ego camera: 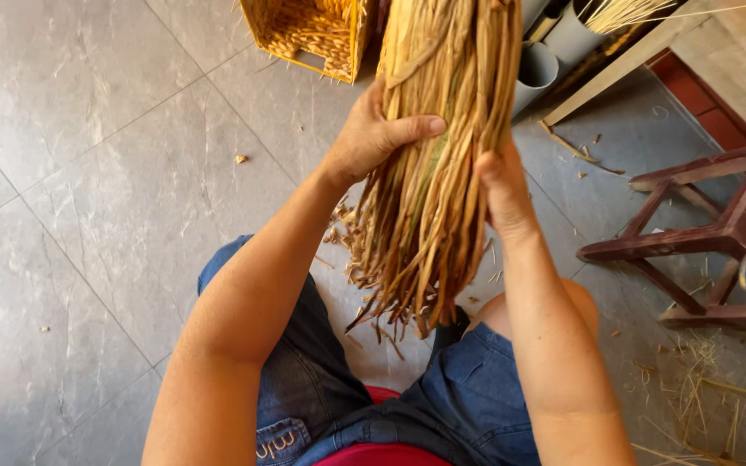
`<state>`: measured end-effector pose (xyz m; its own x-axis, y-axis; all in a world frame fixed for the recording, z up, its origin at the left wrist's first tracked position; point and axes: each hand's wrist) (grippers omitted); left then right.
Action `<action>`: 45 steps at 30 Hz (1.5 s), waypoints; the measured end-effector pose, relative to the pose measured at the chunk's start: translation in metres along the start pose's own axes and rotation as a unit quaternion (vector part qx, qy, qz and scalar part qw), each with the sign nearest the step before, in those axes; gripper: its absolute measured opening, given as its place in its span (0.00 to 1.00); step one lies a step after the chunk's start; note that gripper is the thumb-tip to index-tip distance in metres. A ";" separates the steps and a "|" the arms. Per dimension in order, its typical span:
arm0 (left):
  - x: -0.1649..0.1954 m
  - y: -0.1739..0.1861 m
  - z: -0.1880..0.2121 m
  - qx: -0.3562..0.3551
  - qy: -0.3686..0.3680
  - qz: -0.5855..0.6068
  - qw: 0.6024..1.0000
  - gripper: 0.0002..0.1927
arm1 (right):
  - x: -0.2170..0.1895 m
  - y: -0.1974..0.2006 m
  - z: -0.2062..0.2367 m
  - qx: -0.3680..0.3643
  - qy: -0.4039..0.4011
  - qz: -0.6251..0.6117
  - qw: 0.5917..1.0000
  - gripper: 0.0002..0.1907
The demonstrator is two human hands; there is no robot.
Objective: The person sits on a low stool and sorts through piles of dried leaf strips on the floor, pulling usable strips from brittle discarded pieces. They gather a bundle of strips, align and trim off broken ends by hand, tie the bundle with a strip, and toss the finished bundle toward the work table.
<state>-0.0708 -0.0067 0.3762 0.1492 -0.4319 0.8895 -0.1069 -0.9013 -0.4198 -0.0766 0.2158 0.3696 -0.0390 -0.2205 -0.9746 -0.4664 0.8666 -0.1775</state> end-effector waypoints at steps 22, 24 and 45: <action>0.020 -0.022 0.009 0.084 -0.191 -0.291 0.934 0.17 | 0.033 0.020 0.008 0.130 0.036 -0.041 0.990 0.36; 0.016 -0.024 0.005 0.111 -0.173 -0.333 0.920 0.11 | 0.036 0.019 0.006 0.137 0.063 -0.016 0.988 0.33; 0.043 0.051 0.031 0.151 -0.021 -0.254 0.955 0.34 | 0.026 0.019 -0.008 0.140 0.027 0.036 0.989 0.40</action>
<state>-0.0391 -0.0727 0.3874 0.1457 0.0691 0.9869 0.2765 -0.9606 0.0264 -0.0940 0.2231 0.3424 -0.1139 -0.1701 -0.9788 -0.1989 0.9692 -0.1453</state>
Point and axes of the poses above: each hand's wrist, its own z-axis away from the middle knuckle, its own y-axis out of the back of the hand, x = y × z, and after that the axes turned 1 degree about z, right-handed
